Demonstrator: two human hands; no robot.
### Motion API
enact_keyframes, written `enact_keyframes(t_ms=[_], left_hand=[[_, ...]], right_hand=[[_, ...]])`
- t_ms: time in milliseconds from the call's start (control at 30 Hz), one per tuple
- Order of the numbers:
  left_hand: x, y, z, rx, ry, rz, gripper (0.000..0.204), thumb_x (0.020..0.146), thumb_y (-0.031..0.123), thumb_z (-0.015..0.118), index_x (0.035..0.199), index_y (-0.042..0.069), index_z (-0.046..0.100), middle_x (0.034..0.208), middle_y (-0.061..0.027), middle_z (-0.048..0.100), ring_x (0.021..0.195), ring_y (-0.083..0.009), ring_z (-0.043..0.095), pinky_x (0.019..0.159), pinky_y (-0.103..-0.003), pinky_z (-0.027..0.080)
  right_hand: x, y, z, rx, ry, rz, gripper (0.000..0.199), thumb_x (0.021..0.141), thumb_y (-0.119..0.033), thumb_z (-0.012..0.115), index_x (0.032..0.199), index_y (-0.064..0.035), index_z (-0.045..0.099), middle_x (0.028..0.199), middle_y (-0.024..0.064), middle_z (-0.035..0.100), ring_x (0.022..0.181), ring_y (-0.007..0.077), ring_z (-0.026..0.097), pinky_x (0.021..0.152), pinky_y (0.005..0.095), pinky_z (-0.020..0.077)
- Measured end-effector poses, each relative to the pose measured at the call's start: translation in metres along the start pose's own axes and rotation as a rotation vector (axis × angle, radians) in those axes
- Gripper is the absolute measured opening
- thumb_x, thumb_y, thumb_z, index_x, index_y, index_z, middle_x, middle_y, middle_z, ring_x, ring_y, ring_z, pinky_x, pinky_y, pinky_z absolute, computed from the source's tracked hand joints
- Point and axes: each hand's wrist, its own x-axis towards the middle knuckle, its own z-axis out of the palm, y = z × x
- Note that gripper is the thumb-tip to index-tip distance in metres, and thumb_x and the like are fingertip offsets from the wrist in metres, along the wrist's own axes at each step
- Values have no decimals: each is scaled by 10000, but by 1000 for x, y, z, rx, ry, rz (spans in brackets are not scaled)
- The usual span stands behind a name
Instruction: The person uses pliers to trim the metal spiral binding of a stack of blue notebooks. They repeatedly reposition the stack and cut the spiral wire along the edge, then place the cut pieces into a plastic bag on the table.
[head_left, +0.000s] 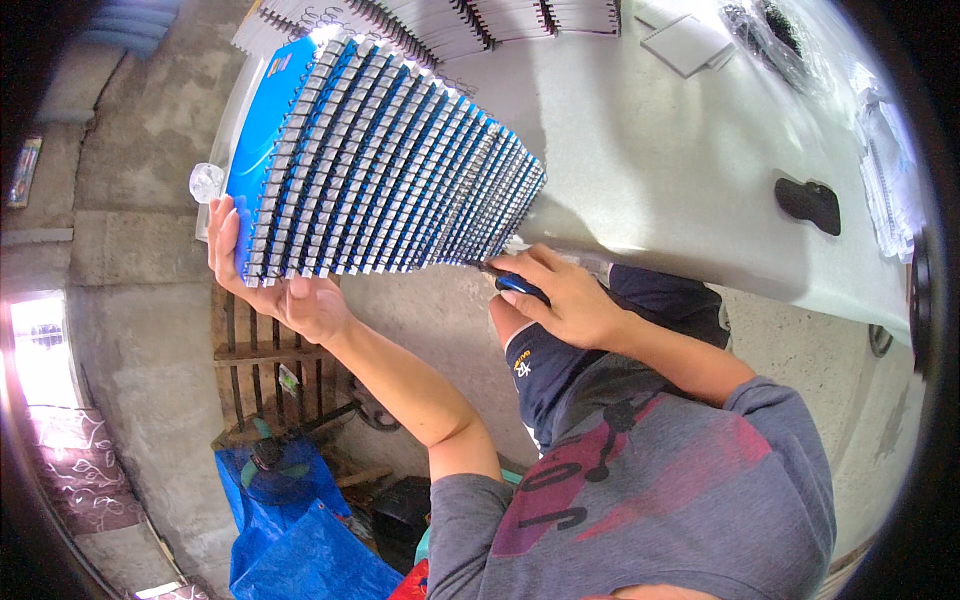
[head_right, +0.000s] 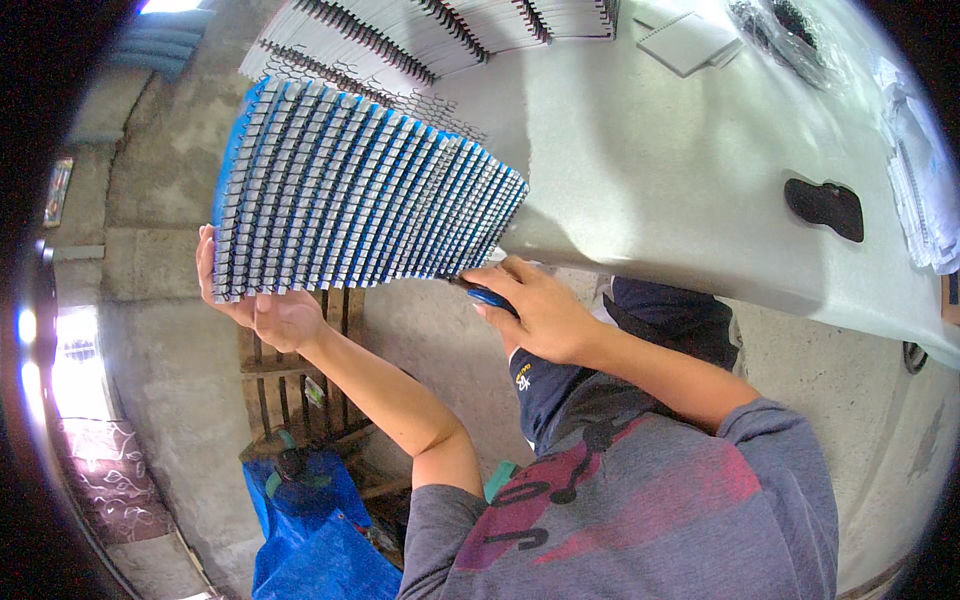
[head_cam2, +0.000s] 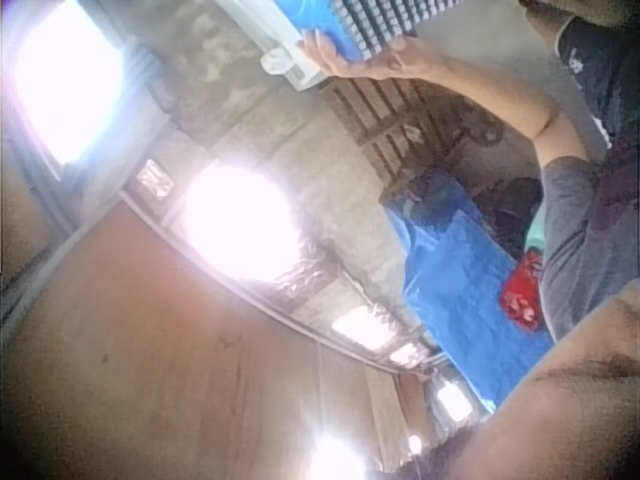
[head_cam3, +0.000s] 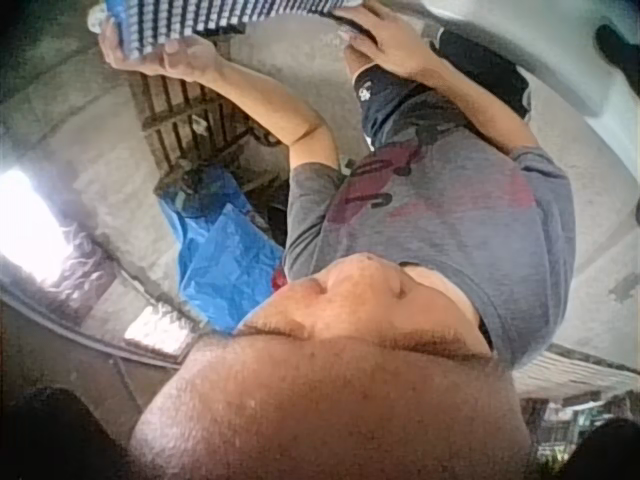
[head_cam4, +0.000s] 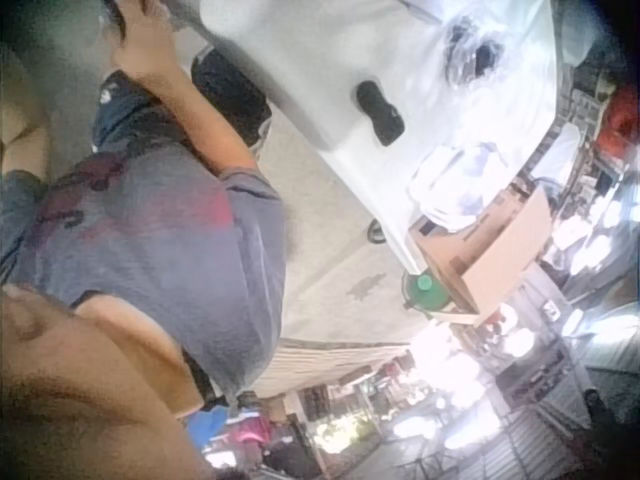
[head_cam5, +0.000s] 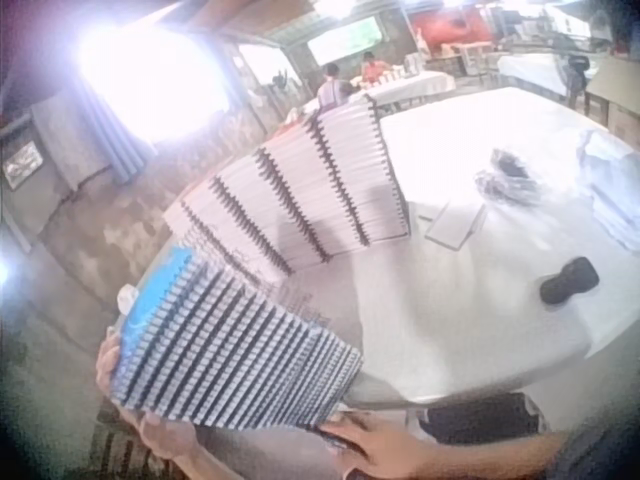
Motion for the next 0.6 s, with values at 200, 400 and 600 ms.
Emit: enact_keyframes(t_ms=[200, 400, 600], left_hand=[[0, 2, 1, -17, -2, -6, 685, 758, 570, 610, 1237, 108, 447, 1280, -101, 439, 1307, -279, 331, 1126, -495, 207], [0, 1, 1, -15, -6, 2, 687, 768, 581, 601, 1238, 105, 445, 1280, -102, 437, 1307, -281, 330, 1123, -495, 211], [0, 3, 1, 5, 0, -11, 696, 768, 592, 596, 1238, 103, 443, 1282, -106, 437, 1308, -286, 327, 1122, -498, 212]], right_hand=[[-6, 6, -4, -706, 222, -254, 472, 834, -300, 602, 1292, -237, 508, 1149, 107, 499, 1089, 252, 473, 948, 517, 290], [-1, 14, -3, -762, 250, -347, 491, 825, -314, 612, 1302, -269, 505, 1089, 89, 512, 1033, 257, 488, 929, 515, 297], [-1, 14, -4, -635, 142, -277, 462, 836, -305, 600, 1290, -261, 526, 1076, 87, 521, 931, 253, 515, 764, 453, 396]])
